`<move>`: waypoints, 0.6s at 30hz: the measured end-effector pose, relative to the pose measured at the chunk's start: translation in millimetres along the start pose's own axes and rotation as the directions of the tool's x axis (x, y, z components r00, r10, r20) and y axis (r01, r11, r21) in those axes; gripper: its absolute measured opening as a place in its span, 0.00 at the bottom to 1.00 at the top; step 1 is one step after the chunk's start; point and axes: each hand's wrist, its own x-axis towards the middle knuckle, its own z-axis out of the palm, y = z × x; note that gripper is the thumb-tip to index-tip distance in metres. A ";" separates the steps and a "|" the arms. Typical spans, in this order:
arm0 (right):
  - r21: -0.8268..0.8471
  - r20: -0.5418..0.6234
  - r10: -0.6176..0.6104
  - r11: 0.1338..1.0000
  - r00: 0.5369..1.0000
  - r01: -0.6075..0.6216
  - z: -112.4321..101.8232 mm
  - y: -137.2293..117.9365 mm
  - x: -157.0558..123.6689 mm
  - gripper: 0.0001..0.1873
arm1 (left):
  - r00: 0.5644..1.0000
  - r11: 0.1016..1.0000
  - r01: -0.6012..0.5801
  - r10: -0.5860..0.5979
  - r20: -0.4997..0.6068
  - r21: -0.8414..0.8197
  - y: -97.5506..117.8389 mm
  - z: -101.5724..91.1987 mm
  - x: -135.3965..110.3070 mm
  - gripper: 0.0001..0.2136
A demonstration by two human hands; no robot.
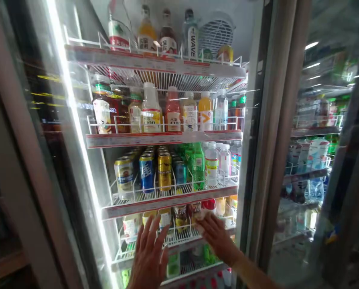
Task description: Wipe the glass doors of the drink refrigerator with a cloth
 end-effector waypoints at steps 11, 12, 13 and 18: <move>0.647 -0.001 0.344 0.716 0.939 -0.262 -5.9 -66.8 102.7 0.26 | 0.713 0.259 0.621 -0.579 0.396 -0.740 20.2 -14.1 32.2 0.21; 0.762 0.120 0.479 0.517 0.869 -0.390 -7.3 -85.9 95.8 0.24 | 0.610 -0.015 0.674 -0.554 0.567 -0.738 30.1 -13.0 33.3 0.23; 0.810 0.268 0.594 0.288 0.759 -0.511 -10.1 -98.7 90.2 0.22 | 0.509 -0.254 0.693 -0.490 0.707 -0.675 38.3 -12.9 33.5 0.26; 0.557 0.789 0.571 -0.511 0.227 -0.654 -25.5 -98.4 83.4 0.22 | 0.266 -0.612 0.595 -0.462 0.846 -0.521 45.7 -33.8 27.8 0.25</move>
